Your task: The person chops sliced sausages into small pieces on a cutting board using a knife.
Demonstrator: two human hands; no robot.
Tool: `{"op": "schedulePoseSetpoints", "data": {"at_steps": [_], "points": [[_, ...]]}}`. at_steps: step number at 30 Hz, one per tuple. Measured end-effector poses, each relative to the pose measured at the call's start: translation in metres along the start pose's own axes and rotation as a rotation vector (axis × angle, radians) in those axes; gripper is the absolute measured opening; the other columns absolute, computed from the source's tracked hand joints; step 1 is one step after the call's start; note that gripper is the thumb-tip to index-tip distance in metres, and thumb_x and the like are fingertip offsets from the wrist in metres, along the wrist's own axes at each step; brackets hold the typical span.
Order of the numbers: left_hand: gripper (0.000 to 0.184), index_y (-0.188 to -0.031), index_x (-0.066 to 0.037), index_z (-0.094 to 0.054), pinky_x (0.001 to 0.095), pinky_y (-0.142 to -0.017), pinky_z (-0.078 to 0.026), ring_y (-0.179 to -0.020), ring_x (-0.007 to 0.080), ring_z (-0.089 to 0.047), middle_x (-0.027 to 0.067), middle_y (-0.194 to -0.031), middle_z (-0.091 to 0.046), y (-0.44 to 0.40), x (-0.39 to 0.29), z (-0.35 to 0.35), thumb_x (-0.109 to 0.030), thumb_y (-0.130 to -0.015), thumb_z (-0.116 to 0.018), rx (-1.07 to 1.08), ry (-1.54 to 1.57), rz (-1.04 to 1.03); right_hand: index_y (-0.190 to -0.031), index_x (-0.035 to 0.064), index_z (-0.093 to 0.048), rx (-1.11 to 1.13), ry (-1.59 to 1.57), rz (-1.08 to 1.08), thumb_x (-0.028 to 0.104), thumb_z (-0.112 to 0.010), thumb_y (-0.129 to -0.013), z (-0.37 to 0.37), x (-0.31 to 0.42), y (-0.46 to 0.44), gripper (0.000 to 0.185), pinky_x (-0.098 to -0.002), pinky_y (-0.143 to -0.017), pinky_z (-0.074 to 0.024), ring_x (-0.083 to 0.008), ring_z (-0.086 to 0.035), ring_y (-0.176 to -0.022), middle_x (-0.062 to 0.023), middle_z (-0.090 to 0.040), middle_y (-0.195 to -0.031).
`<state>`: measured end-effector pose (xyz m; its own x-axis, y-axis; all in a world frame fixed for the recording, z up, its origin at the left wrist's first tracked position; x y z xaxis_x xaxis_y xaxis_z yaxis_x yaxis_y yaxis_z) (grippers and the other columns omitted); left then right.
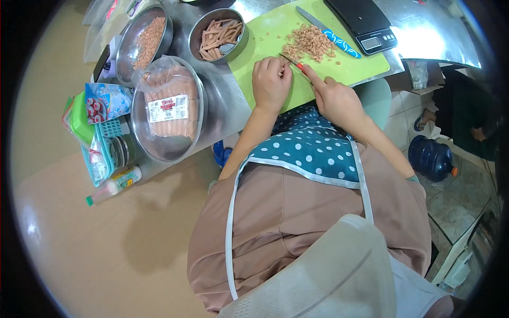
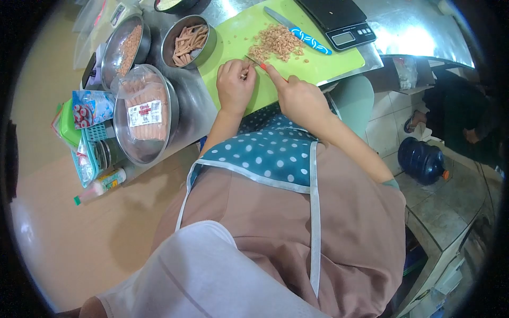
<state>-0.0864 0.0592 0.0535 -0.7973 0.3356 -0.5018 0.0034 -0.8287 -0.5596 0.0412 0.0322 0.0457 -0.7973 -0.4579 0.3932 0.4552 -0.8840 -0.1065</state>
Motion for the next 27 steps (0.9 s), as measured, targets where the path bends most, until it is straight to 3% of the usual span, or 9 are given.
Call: {"op": "schedulePoseSetpoints", "data": {"at_steps": [6,9,11,17,27], "points": [[0.011,-0.073,-0.004,-0.056,0.0403,-0.069,-0.043,-0.074,0.0303,-0.053,0.0104,-0.076,-0.057,0.002,0.003,-0.003,-0.007,-0.072,-0.066,0.040,0.014,-0.006,-0.138,0.0132,-0.039,0.019,-0.036,-0.044,0.010,-0.053,-0.083,0.012,-0.010,0.025,0.057,-0.0403,-0.050,-0.0504,-0.0317,-0.060,-0.054,-0.0155,-0.057,-0.067],[0.012,-0.073,-0.003,-0.055,0.0403,-0.069,-0.043,-0.074,0.0305,-0.053,0.0107,-0.076,-0.057,0.004,0.003,-0.003,-0.007,-0.072,-0.066,0.032,0.011,0.000,-0.139,0.0147,-0.038,0.087,-0.124,-0.113,0.010,-0.051,-0.087,0.008,-0.014,0.024,0.054,-0.0430,-0.056,-0.0494,-0.0348,-0.059,-0.060,-0.0168,-0.057,-0.072],[0.012,-0.074,-0.003,-0.055,0.0403,-0.069,-0.044,-0.075,0.0306,-0.053,0.0107,-0.076,-0.057,0.003,0.001,-0.004,-0.007,-0.073,-0.066,0.051,-0.009,-0.003,-0.139,0.0135,-0.038,-0.036,-0.076,-0.001,0.009,-0.054,-0.082,0.016,-0.002,0.012,0.059,-0.0393,-0.050,-0.0504,-0.0304,-0.059,-0.053,-0.0158,-0.057,-0.068],[0.013,-0.075,-0.003,-0.054,0.0406,-0.068,-0.044,-0.075,0.0308,-0.053,0.0107,-0.077,-0.056,0.005,0.002,-0.005,-0.007,-0.073,-0.067,0.056,-0.036,0.007,-0.139,0.0143,-0.038,0.059,-0.024,-0.034,0.007,-0.054,-0.081,0.005,-0.005,0.011,0.060,-0.0392,-0.050,-0.0506,-0.0299,-0.061,-0.055,-0.0156,-0.058,-0.068],[0.011,-0.079,-0.003,-0.059,0.0387,-0.072,-0.046,-0.082,0.0301,-0.056,0.0108,-0.088,-0.060,0.006,-0.001,-0.001,-0.006,-0.073,-0.068,0.057,-0.042,0.018,-0.138,0.0149,-0.040,0.028,-0.089,-0.030,0.008,-0.055,-0.081,0.016,-0.009,0.009,0.059,-0.0389,-0.050,-0.0500,-0.0304,-0.059,-0.053,-0.0158,-0.057,-0.070]]}}
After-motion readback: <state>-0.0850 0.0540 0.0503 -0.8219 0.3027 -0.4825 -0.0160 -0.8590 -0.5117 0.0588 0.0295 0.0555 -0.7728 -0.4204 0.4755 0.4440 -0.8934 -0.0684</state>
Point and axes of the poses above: each hand's wrist, its own y-axis away from the middle knuckle, its own z-axis out of the back of the hand, x = y × z, the point moved 10 cm from there along -y, towards the middle knuckle
